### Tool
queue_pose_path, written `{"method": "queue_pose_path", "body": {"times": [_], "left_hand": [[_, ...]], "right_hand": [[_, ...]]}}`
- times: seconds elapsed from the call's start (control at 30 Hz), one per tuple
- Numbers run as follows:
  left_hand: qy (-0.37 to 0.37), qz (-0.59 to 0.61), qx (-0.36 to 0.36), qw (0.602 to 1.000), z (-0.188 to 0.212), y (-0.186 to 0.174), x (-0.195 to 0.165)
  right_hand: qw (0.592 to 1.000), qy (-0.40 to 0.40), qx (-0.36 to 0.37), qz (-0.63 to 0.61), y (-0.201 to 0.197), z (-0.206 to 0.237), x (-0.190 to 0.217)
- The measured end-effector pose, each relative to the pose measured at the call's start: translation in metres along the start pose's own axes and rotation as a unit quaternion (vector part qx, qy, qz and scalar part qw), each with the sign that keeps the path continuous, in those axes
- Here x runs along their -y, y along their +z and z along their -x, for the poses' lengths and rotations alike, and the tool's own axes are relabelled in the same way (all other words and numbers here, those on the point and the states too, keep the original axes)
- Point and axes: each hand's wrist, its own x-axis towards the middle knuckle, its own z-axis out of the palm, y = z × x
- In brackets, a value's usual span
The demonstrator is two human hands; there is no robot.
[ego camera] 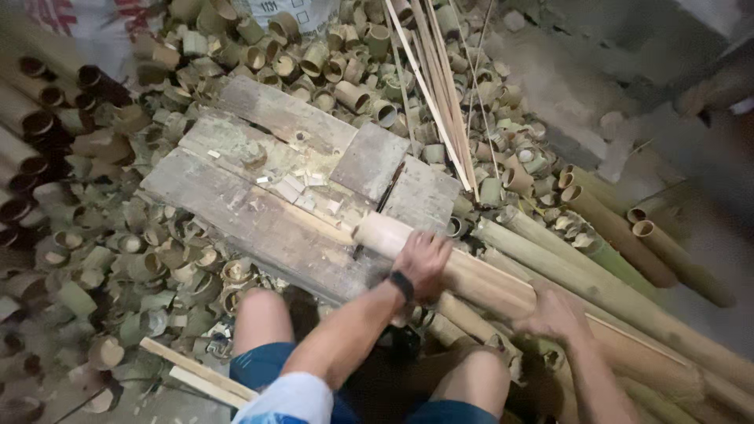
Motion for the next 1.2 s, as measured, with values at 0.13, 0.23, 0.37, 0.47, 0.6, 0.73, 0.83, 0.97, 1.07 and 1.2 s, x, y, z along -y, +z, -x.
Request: {"method": "queue_pose_path", "body": {"times": [0.13,0.23,0.37,0.47,0.6,0.73,0.83,0.97,1.07,1.2], "left_hand": [[0.044,0.035,0.167,0.984,-0.031,-0.004,0.029],[0.138,0.12,0.056,0.982,-0.012,-0.019,0.03],[0.054,-0.04,-0.147,0.987,0.017,-0.021,0.012],[0.049,-0.073,-0.099,0.991,0.002,-0.012,0.014],[0.025,-0.001,0.137,0.99,-0.03,-0.016,0.031],[0.108,0.117,0.034,0.987,-0.007,-0.038,0.03],[0.061,0.028,-0.116,0.991,0.019,-0.036,0.01],[0.029,-0.067,-0.08,0.994,0.008,-0.017,0.01],[-0.041,0.017,0.14,0.989,-0.032,-0.016,0.026],[0.016,0.083,0.202,0.976,-0.063,-0.045,0.032]], "right_hand": [[0.999,0.001,-0.006,0.036,0.006,-0.003,-0.002],[0.999,0.011,0.013,0.047,0.01,-0.008,-0.002],[0.999,0.005,0.022,0.047,0.017,-0.022,-0.012],[0.999,-0.014,-0.028,0.009,0.027,-0.031,-0.026],[0.999,-0.022,-0.019,0.02,0.033,-0.041,-0.03],[0.999,-0.013,-0.013,0.042,0.026,-0.035,-0.024],[0.999,-0.038,0.006,0.021,0.023,-0.035,-0.02],[1.0,0.017,0.02,-0.016,0.029,-0.043,-0.025],[0.999,-0.009,0.014,-0.045,0.031,-0.046,-0.024],[1.0,-0.003,-0.012,0.01,0.012,-0.021,-0.011]]}}
